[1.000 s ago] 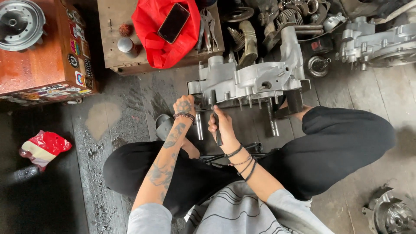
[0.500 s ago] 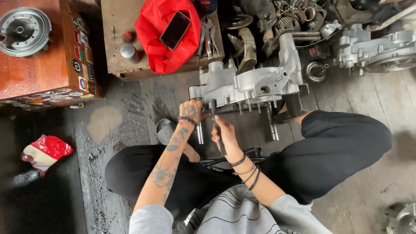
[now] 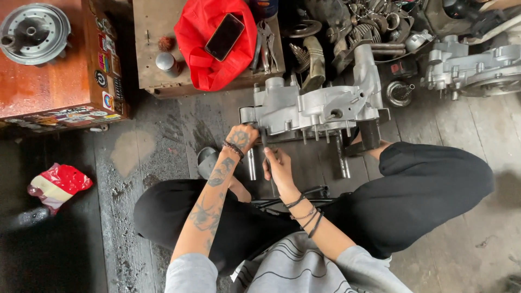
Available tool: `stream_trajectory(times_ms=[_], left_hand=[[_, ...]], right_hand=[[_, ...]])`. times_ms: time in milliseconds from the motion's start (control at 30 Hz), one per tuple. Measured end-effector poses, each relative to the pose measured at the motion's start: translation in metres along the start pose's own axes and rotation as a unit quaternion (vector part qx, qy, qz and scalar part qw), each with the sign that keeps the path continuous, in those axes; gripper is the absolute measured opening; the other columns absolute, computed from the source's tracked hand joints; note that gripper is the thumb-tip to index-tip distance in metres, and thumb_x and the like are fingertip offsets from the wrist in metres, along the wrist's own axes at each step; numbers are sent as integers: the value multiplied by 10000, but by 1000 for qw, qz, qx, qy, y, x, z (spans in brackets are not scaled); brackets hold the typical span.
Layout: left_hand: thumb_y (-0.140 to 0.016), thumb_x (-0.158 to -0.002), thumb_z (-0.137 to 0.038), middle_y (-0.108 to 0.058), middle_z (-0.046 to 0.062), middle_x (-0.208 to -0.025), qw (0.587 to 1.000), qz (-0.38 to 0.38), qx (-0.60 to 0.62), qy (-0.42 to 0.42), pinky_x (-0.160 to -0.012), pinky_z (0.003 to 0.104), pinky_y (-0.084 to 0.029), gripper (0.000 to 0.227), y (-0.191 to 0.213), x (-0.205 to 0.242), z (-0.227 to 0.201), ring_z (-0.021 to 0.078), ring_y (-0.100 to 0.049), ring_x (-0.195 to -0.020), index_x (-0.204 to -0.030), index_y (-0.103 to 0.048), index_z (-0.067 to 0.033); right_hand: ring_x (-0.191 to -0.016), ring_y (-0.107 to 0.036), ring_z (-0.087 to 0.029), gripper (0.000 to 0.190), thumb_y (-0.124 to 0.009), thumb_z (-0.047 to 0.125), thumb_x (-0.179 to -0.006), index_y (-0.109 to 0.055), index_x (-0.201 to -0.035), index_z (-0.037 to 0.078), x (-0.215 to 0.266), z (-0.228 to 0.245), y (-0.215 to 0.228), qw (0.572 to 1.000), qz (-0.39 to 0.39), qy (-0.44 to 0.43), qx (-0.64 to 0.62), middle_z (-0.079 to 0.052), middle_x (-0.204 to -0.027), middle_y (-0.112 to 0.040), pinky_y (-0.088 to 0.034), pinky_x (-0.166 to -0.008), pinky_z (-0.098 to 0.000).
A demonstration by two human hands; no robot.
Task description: The person sits on the floor and uses a metal file to smooth the surface of a silver engine casing. They rotate the casing to access different areas and continue filing the edges and surfaces.
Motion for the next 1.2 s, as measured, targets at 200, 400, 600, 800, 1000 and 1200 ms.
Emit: stream_trajectory(times_ms=[200,400,600,800,1000,1200], left_hand=[[-676,-827,-110,-707,88,-710,1000,9,4,-15,-599,375,-601,94,4,0,-2,288,-740,-684,-758,-741,-112],[-633,-847,-66,-713,116,-740,999,19,26,-36,-616,389,-607,115,12,1,-2,309,-746,-707,-784,-728,-75],[-626,-834,-28,-727,116,-738,997,58,44,8,-630,379,-619,147,26,-3,-2,302,-751,-719,-772,-746,-86],[-652,-807,-15,-695,113,-643,993,58,71,75,-547,385,-595,140,33,-9,3,320,-740,-647,-687,-709,-59],[-646,-828,-118,-729,103,-764,967,168,89,170,-591,391,-597,119,-30,-15,11,314,-753,-735,-865,-759,-122],[-460,-932,-343,-695,-115,-619,937,216,56,271,-599,265,-559,375,40,-2,34,124,-739,-686,-660,-691,-231]], right_hand=[[-334,-467,-117,208,-610,223,-1041,-552,-959,41,-7,9,3,1000,-3,3,14,-63,-547,-517,-402,-325,-251],[-321,-458,-118,208,-632,227,-1030,-559,-964,44,-10,4,0,1000,-3,-2,4,-66,-537,-515,-388,-303,-250],[-324,-477,-126,227,-595,238,-1045,-555,-954,33,8,0,-2,999,-5,-5,50,-62,-529,-541,-408,-332,-258],[-450,-660,-204,177,-569,172,-1053,-618,-1063,3,29,4,28,978,117,108,134,-159,-701,-686,-543,-414,-318],[-837,-648,-211,113,-671,268,-992,-726,-1061,197,36,198,8,629,113,414,649,7,-839,-675,-409,-901,-421],[-762,-668,-232,363,-799,468,-818,-739,-772,114,-92,199,-40,383,205,429,792,-62,-652,-695,-294,-1084,-540]])
Point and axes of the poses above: each hand's wrist, its own x-axis away from the middle knuckle, its own y-axis out of the back of the hand, z = x × y, the point moved 4 cm from there along -x, towards the middle knuckle
